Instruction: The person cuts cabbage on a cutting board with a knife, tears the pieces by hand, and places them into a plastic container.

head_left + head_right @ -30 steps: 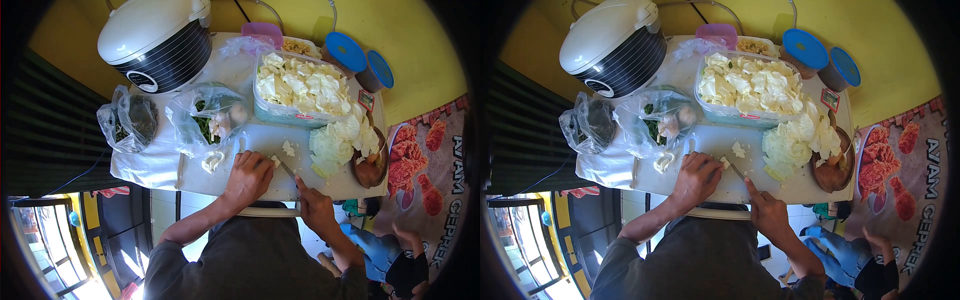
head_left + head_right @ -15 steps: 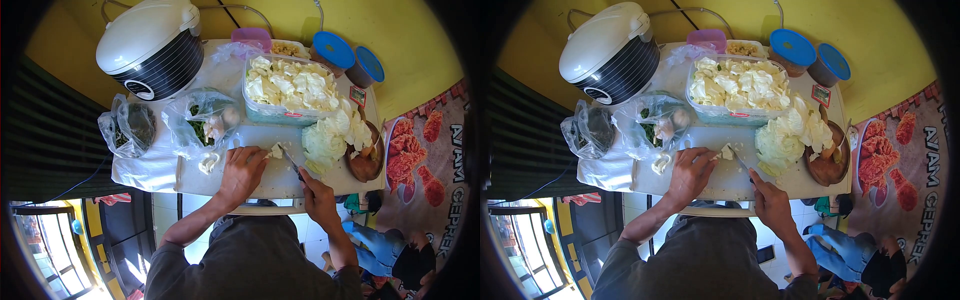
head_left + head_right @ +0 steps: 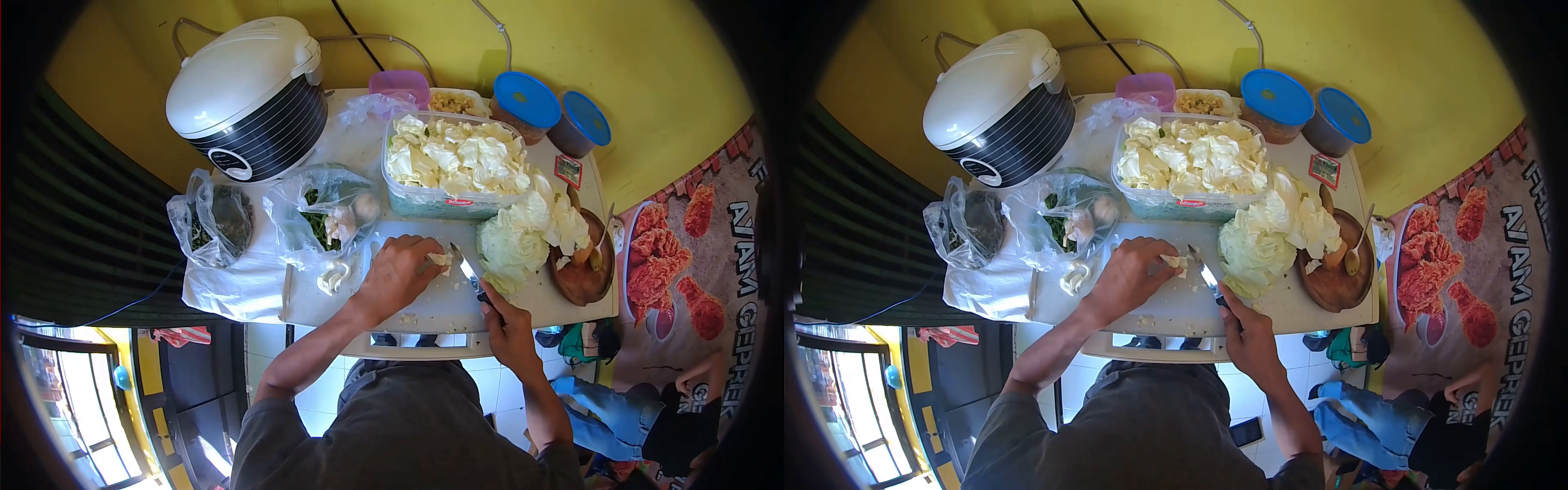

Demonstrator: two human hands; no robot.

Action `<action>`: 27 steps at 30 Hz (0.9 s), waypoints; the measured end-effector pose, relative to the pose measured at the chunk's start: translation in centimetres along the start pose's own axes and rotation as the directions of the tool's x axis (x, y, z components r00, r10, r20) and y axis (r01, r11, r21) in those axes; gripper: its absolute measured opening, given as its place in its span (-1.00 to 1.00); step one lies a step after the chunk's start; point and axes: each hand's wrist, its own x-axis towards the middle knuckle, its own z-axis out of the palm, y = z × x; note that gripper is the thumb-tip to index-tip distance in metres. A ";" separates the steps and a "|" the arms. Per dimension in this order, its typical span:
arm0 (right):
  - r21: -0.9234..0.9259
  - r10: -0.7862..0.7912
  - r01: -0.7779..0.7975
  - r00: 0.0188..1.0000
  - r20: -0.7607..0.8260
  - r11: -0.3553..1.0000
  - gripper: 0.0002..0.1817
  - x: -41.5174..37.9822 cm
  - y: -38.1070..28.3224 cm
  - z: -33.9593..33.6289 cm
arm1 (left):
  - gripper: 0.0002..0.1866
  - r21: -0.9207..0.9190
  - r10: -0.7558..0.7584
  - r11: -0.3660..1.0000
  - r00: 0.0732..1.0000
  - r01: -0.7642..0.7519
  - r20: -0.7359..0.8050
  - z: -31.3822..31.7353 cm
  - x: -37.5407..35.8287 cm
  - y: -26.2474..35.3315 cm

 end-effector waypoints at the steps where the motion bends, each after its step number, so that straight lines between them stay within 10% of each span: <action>1: 0.010 0.013 -0.013 1.000 0.010 1.000 -0.49 0.0 0.0 0.0 | -0.73 -0.043 0.011 0.999 1.000 -0.012 -0.015 -0.6 0.3 0.5; 9: -0.056 -0.001 0.005 0.997 0.080 0.998 -0.47 0.1 -0.1 -0.6 | -0.72 0.093 0.188 0.982 0.894 -0.164 -0.407 -7.0 6.8 3.5; 22: -0.027 0.004 -0.005 0.998 -0.059 1.000 -0.84 0.0 0.6 -2.7 | -0.55 0.432 0.280 0.895 0.891 -0.108 -0.357 -5.2 7.6 0.4; 27: -0.133 -0.114 0.117 0.993 0.033 0.984 -0.85 0.1 0.9 -3.1 | -0.70 0.172 0.322 0.947 0.811 -0.273 -0.488 -4.7 3.0 2.3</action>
